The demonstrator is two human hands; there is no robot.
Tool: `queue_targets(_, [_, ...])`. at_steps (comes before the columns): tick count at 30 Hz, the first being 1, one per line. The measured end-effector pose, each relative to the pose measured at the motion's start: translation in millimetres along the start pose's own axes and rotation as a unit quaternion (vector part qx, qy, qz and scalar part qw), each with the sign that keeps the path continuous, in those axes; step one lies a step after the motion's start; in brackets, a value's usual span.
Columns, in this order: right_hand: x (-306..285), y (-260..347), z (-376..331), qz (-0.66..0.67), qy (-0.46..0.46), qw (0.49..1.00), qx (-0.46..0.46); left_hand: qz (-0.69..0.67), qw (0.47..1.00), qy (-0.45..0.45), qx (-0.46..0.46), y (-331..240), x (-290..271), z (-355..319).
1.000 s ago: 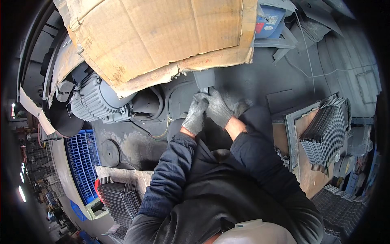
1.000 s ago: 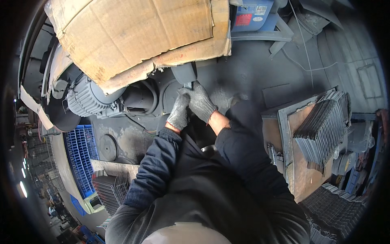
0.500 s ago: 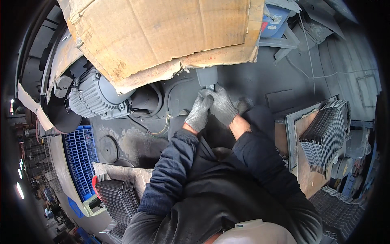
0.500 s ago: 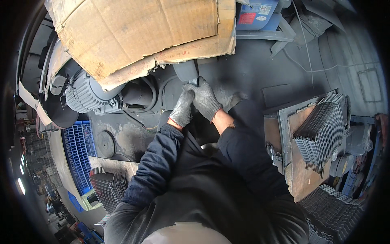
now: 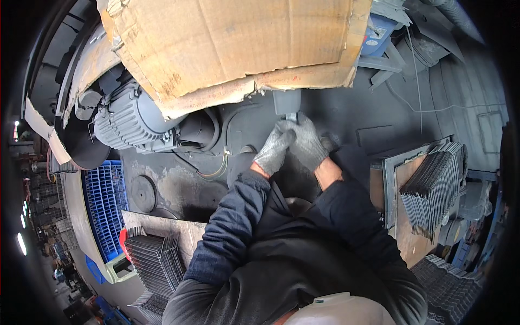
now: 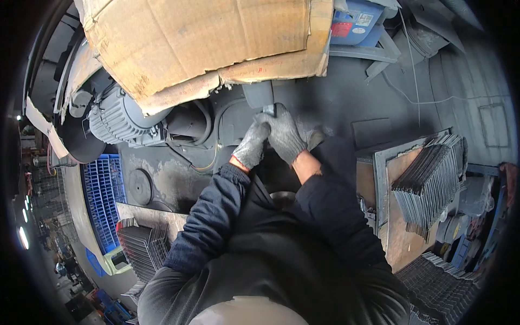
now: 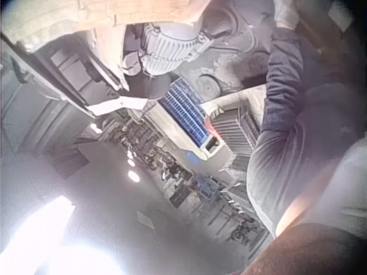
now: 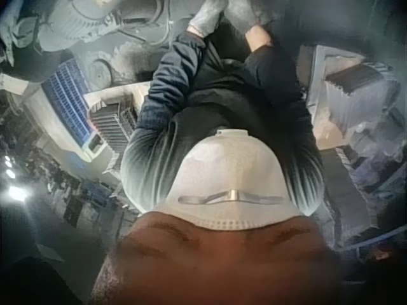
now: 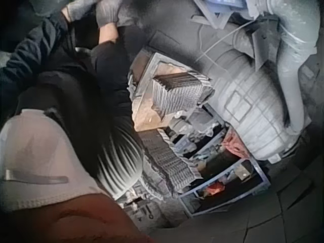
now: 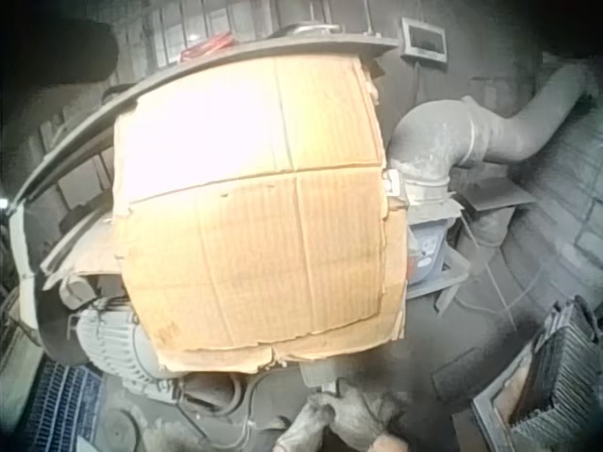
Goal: The person puts on work gloves, arranges stacks of metal wire grates on a workbench, and holds a metal piece against a grinding machine while handling individual metal grates.
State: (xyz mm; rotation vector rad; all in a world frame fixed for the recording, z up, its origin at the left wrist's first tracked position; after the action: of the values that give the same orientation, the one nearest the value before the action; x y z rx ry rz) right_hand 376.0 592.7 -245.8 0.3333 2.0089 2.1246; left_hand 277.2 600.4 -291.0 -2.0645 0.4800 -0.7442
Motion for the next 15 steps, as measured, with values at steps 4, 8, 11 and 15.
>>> queue_targets(4, [1.1,-11.1,-1.0,0.046,0.004,0.994,0.100,-0.102,0.995,0.003,-0.019,3.1,1.0,2.5])
queue_targets(8, [2.2,-13.9,-1.0,0.116,-0.008,0.988,0.102,-0.014,1.000,0.004,0.000,3.1,-2.2,7.4])
queue_targets(11, [-5.3,-6.5,-0.1,0.045,0.002,0.996,0.076,-0.057,0.998,0.012,0.003,-6.8,8.3,1.9])
queue_targets(15, [-8.7,-8.3,1.2,0.087,-0.043,0.994,0.058,-0.048,0.999,0.012,-0.009,-11.6,12.2,-0.9])
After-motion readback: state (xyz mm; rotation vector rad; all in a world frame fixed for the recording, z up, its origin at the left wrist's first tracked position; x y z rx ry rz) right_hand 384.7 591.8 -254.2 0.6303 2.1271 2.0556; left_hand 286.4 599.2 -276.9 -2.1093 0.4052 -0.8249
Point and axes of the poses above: each hand's wrist, its own z-axis towards the middle knuckle, its own x-axis out of the palm, y = z × x, the point moved 8 cm from there along z, towards the middle knuckle, and after that the axes turned 14 degrees about -x, right-handed, at the moved point
